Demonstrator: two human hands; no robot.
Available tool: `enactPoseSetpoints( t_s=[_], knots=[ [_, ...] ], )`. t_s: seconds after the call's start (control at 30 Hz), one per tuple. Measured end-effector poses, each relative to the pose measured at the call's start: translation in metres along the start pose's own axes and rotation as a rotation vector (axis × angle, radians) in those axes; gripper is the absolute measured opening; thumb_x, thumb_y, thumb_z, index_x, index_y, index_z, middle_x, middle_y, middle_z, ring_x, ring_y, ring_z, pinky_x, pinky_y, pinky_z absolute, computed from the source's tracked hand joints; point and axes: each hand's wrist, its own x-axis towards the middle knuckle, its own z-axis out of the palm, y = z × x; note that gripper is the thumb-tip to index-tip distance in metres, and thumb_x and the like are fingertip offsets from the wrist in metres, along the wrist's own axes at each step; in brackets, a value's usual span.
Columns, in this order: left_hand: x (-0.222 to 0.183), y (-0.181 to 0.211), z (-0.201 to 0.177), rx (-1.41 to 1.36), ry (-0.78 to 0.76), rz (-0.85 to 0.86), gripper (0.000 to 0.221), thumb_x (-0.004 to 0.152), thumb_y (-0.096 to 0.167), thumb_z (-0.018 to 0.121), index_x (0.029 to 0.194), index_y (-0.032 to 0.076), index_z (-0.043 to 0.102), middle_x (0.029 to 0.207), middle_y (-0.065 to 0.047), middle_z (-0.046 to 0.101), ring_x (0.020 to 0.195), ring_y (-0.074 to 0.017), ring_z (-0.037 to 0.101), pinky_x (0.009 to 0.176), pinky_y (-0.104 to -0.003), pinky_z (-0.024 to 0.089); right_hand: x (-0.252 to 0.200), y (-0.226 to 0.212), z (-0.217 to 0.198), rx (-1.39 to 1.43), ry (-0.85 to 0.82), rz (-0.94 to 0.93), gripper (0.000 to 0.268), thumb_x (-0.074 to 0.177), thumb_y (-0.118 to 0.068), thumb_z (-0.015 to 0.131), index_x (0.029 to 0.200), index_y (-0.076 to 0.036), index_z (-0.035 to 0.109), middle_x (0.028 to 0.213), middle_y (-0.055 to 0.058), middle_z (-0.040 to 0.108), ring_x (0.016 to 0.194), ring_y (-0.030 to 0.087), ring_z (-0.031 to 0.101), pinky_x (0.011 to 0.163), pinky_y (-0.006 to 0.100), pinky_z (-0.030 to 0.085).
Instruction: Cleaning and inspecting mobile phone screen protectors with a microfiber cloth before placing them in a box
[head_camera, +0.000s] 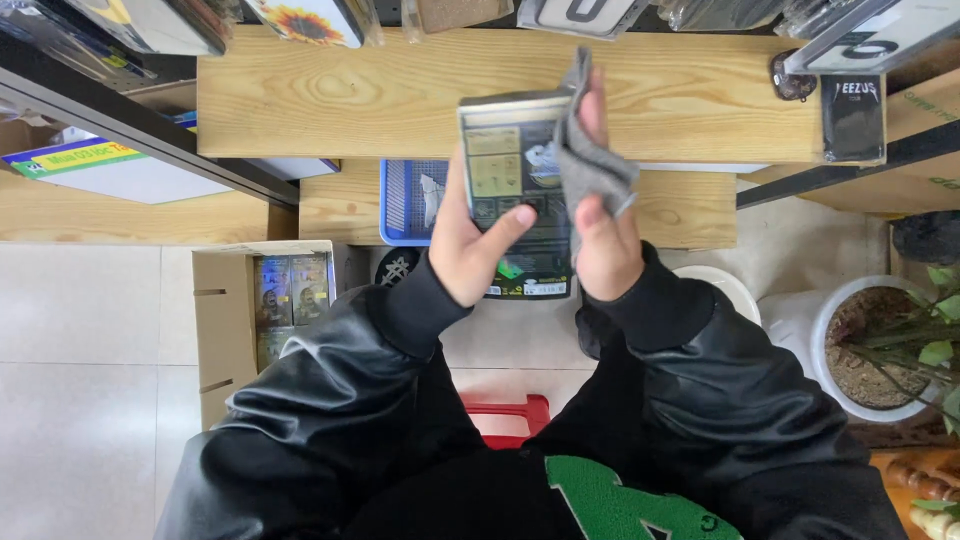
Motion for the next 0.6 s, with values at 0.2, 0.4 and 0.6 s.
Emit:
enactPoseSetpoints(
  t_s=[0.2, 0.4, 0.6],
  knots=[
    [-0.007, 0.005, 0.010, 0.183, -0.212, -0.161, 0.085, 0.093, 0.043, 0.061, 0.154, 0.005, 0.015, 0.155, -0.014, 0.039, 0.143, -0.0257, 0.044, 0.117, -0.036, 0.036, 0.007, 0.001, -0.007, 0.412, 0.333, 0.101, 0.076, 0.103, -0.053, 0.055, 0.161, -0.017, 0.023, 0.172, -0.002, 0.016, 0.162, 0.015, 0.021, 0.138, 0.037, 0.026],
    [0.005, -0.006, 0.006, 0.001, -0.073, -0.037, 0.068, 0.095, 0.033, 0.067, 0.147, 0.005, 0.033, 0.143, -0.011, 0.048, 0.135, -0.0231, 0.046, 0.117, -0.037, 0.038, -0.009, 0.003, 0.018, 0.212, 0.284, 0.093, 0.077, 0.107, -0.056, 0.048, 0.161, -0.020, 0.008, 0.171, 0.003, 0.004, 0.164, 0.020, 0.005, 0.141, 0.043, 0.008],
    [0.022, -0.046, -0.028, -0.366, 0.133, -0.008, 0.051, 0.095, 0.011, 0.069, 0.141, 0.008, 0.046, 0.120, -0.011, 0.064, 0.107, -0.0203, 0.064, 0.091, -0.043, 0.057, -0.024, -0.001, 0.048, 0.003, 0.067, 0.022, 0.065, 0.108, -0.033, 0.038, 0.159, -0.007, 0.006, 0.166, 0.015, -0.005, 0.155, 0.034, -0.007, 0.128, 0.053, -0.004]
  ],
)
